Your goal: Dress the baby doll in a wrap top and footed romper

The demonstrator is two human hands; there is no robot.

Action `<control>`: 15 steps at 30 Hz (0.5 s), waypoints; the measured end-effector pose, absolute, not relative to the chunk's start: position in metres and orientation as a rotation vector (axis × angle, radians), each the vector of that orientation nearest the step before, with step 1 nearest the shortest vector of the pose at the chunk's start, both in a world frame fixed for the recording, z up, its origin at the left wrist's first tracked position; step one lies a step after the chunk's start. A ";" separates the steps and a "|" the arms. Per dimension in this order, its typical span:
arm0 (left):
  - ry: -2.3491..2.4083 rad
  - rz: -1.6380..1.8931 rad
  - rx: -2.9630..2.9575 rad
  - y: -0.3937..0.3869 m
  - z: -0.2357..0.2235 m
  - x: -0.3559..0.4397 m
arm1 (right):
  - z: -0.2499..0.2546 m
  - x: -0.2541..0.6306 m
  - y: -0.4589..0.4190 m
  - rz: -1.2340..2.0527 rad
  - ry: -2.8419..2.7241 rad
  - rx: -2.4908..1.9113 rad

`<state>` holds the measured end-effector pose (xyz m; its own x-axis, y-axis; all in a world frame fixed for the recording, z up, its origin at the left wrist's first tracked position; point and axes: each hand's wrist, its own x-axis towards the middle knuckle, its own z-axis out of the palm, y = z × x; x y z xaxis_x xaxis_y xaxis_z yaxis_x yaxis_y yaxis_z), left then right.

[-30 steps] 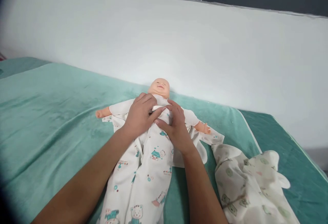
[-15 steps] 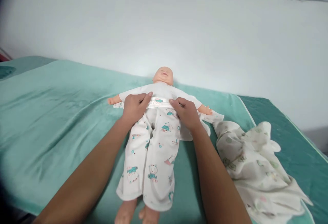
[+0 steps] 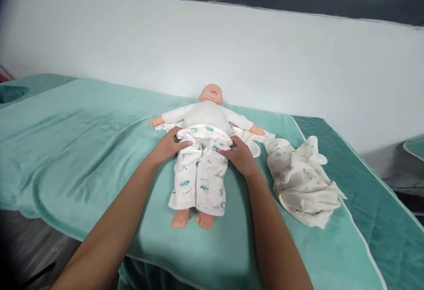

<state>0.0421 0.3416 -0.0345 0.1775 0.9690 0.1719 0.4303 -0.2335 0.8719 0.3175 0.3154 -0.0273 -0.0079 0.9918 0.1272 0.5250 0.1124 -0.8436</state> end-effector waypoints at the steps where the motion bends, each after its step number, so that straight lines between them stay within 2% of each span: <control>1: 1.345 1.059 1.822 0.340 -0.037 0.044 | -0.029 0.311 0.309 0.685 -1.617 -1.561; 5: 1.529 1.271 1.972 0.332 -0.045 0.057 | -0.034 0.287 0.292 0.315 -1.531 -1.669; 8: 1.694 1.302 1.923 0.325 -0.048 0.063 | -0.038 0.279 0.286 0.181 -1.418 -1.702; 10: 1.715 1.277 1.879 0.321 -0.048 0.064 | -0.040 0.278 0.284 0.220 -1.395 -1.646; 15: 1.395 1.244 1.722 0.305 -0.048 0.055 | -0.039 0.286 0.272 0.623 -1.503 -1.443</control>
